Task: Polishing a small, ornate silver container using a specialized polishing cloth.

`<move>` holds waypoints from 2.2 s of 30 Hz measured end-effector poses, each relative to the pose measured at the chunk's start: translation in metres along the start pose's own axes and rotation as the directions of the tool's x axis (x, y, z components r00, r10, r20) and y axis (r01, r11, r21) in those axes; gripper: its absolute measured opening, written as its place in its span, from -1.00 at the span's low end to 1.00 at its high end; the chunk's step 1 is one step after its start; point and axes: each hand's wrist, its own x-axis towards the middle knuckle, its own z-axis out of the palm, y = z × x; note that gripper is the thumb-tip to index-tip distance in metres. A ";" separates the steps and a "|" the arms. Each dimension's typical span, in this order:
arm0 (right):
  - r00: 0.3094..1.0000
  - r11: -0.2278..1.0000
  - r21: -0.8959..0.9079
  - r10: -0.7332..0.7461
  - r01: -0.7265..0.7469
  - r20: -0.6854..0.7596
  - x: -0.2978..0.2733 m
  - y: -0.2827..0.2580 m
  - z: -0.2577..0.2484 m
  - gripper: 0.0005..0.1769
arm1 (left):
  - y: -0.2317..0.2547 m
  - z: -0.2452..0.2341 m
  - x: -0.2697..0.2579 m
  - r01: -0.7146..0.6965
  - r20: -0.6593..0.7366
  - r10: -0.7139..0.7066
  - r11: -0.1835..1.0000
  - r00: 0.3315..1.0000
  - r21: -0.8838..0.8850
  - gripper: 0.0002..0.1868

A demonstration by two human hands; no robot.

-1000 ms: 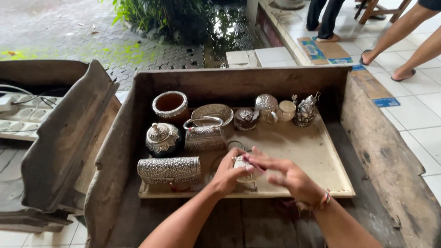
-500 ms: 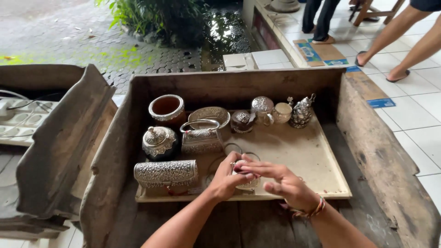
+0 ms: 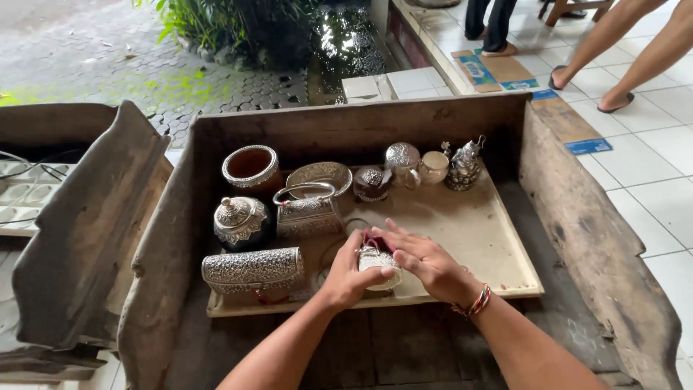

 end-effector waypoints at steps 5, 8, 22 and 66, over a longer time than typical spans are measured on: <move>0.964 0.997 0.047 -0.044 0.058 -0.263 -0.001 0.029 0.015 -0.74 | 0.015 0.007 -0.006 -0.104 -0.037 0.111 0.981 0.993 0.162 -0.13; 0.921 0.997 0.060 -0.018 0.045 -0.390 -0.002 0.030 0.010 -0.84 | 0.023 0.009 -0.006 -0.144 -0.054 0.155 0.974 0.986 0.172 -0.02; 0.787 0.979 0.178 0.185 -0.097 -0.588 -0.008 0.031 -0.004 -0.87 | 0.020 0.007 -0.004 -0.074 -0.071 0.082 0.991 0.994 0.112 0.02; 0.953 0.973 -0.222 -0.124 0.062 -0.277 0.017 0.018 0.025 -0.96 | 0.015 -0.010 0.003 0.214 0.149 -0.223 0.974 0.963 0.071 -0.13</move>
